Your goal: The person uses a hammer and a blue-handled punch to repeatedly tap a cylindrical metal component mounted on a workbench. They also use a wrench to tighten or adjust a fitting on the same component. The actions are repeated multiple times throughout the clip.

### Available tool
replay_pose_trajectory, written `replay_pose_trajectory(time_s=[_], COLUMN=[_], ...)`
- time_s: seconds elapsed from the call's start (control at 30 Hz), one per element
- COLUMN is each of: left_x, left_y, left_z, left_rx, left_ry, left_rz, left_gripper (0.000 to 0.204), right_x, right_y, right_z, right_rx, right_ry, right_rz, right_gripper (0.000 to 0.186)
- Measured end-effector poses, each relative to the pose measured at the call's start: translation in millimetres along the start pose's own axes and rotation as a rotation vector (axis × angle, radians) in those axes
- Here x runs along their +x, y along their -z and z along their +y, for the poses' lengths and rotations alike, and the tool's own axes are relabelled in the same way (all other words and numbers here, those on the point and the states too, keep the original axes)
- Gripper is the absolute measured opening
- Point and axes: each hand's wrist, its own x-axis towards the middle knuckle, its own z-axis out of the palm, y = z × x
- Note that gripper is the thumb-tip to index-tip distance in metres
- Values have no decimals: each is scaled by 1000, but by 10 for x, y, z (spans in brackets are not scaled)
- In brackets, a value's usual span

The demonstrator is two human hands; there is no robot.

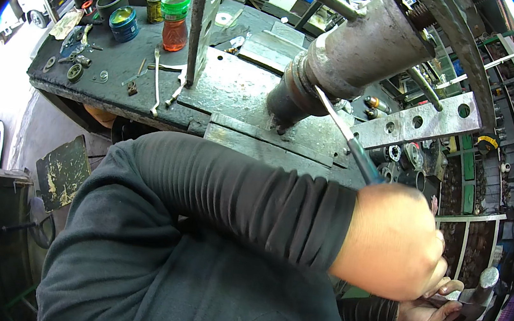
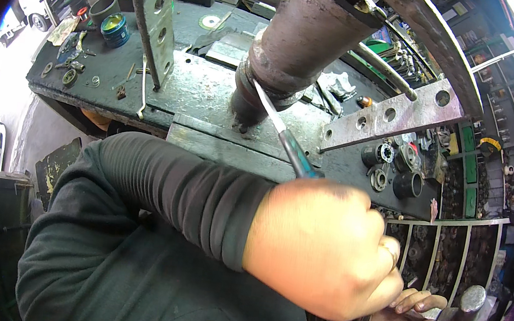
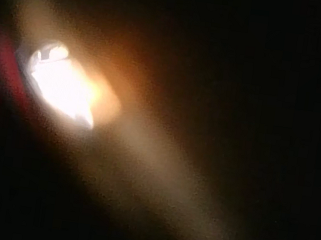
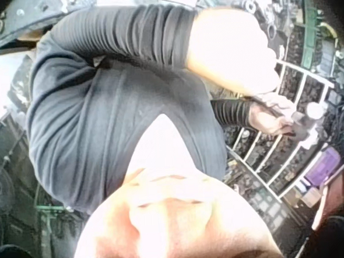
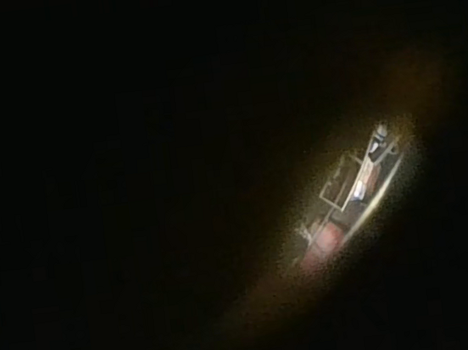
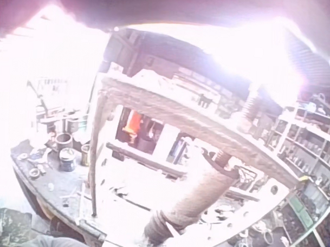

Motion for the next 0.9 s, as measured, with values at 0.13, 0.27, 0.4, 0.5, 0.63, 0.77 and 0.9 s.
replay_pose_trajectory(time_s=[0.13,0.27,0.4,0.5,0.63,0.77,0.9], left_x=[37,35,19,21,23,10,22], left_y=[96,118,108,102,79,58,207], left_z=[-108,-131,-137,-117,-128,-142,-153], left_rx=[-21,9,0,-12,-12,9,44], left_ry=[71,77,57,61,63,74,144], left_rz=[-88,-63,-41,-42,-36,54,5], left_gripper=[19,18,18,18,16,15,15], right_x=[-32,-47,-68,-78,-43,-38,-36], right_y=[64,80,79,55,119,71,51], right_z=[-42,-46,-43,-38,-34,-70,-64], right_rx=[-72,-59,-71,-58,10,56,48], right_ry=[63,66,76,73,31,53,61], right_rz=[-30,-61,-73,-79,-141,-185,-140], right_gripper=[43,42,40,38,38,38,38])
